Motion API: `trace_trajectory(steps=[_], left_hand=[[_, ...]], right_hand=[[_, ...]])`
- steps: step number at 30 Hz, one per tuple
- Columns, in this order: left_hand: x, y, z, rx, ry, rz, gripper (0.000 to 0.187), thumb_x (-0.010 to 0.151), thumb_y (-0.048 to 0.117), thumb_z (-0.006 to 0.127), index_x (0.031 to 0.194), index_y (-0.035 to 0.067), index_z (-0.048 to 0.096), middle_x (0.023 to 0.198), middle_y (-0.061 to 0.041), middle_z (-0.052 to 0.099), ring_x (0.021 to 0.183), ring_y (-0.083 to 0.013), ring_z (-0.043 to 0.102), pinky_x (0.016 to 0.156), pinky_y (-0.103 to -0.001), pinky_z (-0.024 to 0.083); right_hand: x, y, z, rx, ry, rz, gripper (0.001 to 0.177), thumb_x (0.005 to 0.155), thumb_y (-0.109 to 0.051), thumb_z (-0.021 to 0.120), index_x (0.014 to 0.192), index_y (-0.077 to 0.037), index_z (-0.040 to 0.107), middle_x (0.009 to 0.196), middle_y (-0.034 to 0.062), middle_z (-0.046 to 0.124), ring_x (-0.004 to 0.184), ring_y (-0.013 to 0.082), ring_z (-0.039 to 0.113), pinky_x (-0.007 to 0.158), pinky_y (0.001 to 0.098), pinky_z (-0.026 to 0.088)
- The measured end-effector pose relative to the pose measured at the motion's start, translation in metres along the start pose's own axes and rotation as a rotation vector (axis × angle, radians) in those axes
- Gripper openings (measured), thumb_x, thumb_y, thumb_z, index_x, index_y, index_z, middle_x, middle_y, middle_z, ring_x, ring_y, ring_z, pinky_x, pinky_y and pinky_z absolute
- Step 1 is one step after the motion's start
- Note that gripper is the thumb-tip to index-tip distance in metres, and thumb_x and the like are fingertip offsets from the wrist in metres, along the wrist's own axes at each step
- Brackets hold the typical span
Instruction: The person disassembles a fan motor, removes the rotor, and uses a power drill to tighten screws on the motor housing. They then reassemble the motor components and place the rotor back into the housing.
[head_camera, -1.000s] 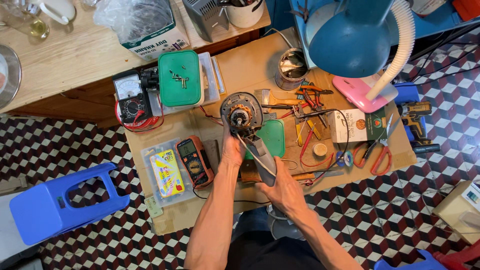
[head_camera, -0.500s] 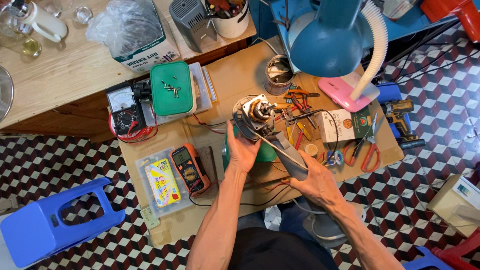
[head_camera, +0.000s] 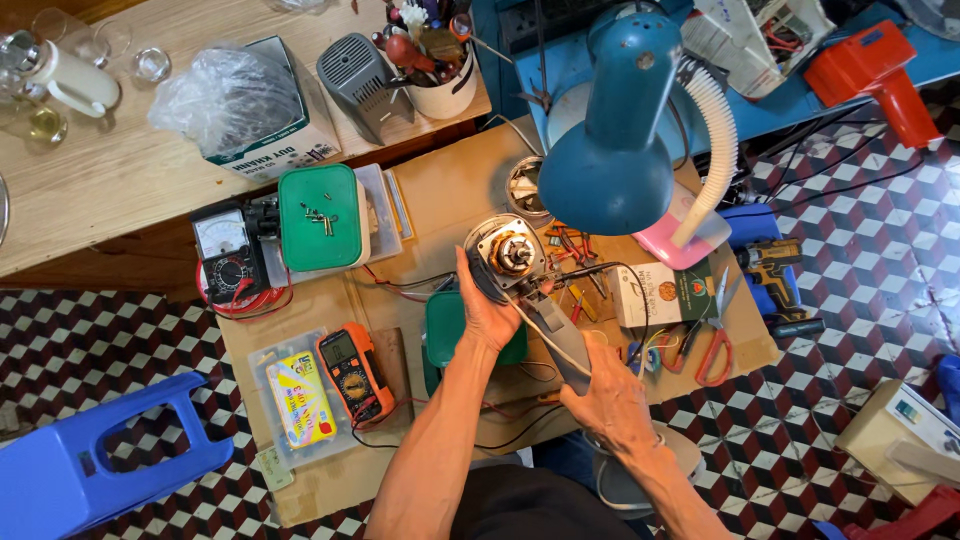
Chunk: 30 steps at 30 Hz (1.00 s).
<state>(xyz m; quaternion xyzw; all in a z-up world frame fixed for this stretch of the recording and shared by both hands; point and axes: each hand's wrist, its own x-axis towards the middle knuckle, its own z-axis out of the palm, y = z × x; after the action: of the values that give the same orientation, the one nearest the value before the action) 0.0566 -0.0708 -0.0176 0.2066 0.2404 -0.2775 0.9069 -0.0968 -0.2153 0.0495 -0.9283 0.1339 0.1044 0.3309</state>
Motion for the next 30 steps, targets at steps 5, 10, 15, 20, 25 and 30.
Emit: trace_trajectory(steps=[5,10,15,20,25,30], left_hand=[[0.001,0.004,-0.014,0.007,0.144,0.028,0.083,0.089,0.081,0.037,0.139,0.018,0.057,0.132,-0.009,0.066,0.117,-0.0314,0.065,0.086,-0.055,0.058],[-0.002,0.002,-0.024,0.002,0.12,0.09,0.078,0.094,0.077,0.035,0.139,0.018,0.057,0.131,-0.008,0.066,0.117,-0.0299,0.064,0.088,-0.053,0.056],[0.004,0.001,-0.032,-0.057,-0.001,0.147,0.073,0.102,0.069,0.031,0.143,0.013,0.055,0.137,-0.008,0.064,0.128,-0.0272,0.06,0.11,-0.046,0.05],[-0.001,0.01,-0.035,-0.058,0.07,0.054,0.076,0.099,0.071,0.032,0.141,0.013,0.057,0.136,-0.007,0.064,0.125,-0.0259,0.061,0.11,-0.044,0.048],[-0.005,0.01,-0.038,-0.071,0.086,0.066,0.075,0.1,0.072,0.036,0.138,0.012,0.06,0.133,-0.008,0.066,0.12,-0.0267,0.063,0.109,-0.048,0.048],[-0.007,0.008,-0.041,-0.099,0.059,0.039,0.076,0.099,0.074,0.038,0.136,0.012,0.061,0.13,-0.008,0.068,0.12,-0.0269,0.063,0.107,-0.048,0.048]], right_hand=[[0.021,-0.013,-0.02,0.111,-0.058,-0.103,0.073,0.075,-0.032,0.084,0.134,-0.002,0.054,0.119,0.021,0.065,0.109,0.0376,0.065,0.093,0.0443,0.052],[0.074,-0.055,-0.014,0.264,0.195,-0.344,0.06,0.083,-0.024,0.081,0.132,0.002,0.058,0.124,0.0199,0.063,0.113,0.0369,0.065,0.094,0.0435,0.054],[0.112,-0.083,0.013,0.234,0.152,-0.334,0.058,0.082,-0.018,0.082,0.13,0.004,0.059,0.122,0.0216,0.058,0.104,0.0386,0.065,0.083,0.044,0.056],[0.116,-0.081,0.019,0.296,0.13,-0.264,0.047,0.085,-0.009,0.078,0.128,0.0,0.062,0.12,0.0182,0.06,0.097,0.0321,0.069,0.081,0.0394,0.058],[0.119,-0.074,0.019,0.292,0.127,-0.396,0.047,0.087,-0.005,0.078,0.128,0.003,0.058,0.116,0.0189,0.061,0.096,0.0313,0.067,0.083,0.0382,0.056],[0.117,-0.074,0.019,0.257,0.111,-0.377,0.047,0.088,-0.007,0.078,0.13,0.002,0.057,0.112,0.019,0.061,0.094,0.0312,0.066,0.083,0.0387,0.055]])
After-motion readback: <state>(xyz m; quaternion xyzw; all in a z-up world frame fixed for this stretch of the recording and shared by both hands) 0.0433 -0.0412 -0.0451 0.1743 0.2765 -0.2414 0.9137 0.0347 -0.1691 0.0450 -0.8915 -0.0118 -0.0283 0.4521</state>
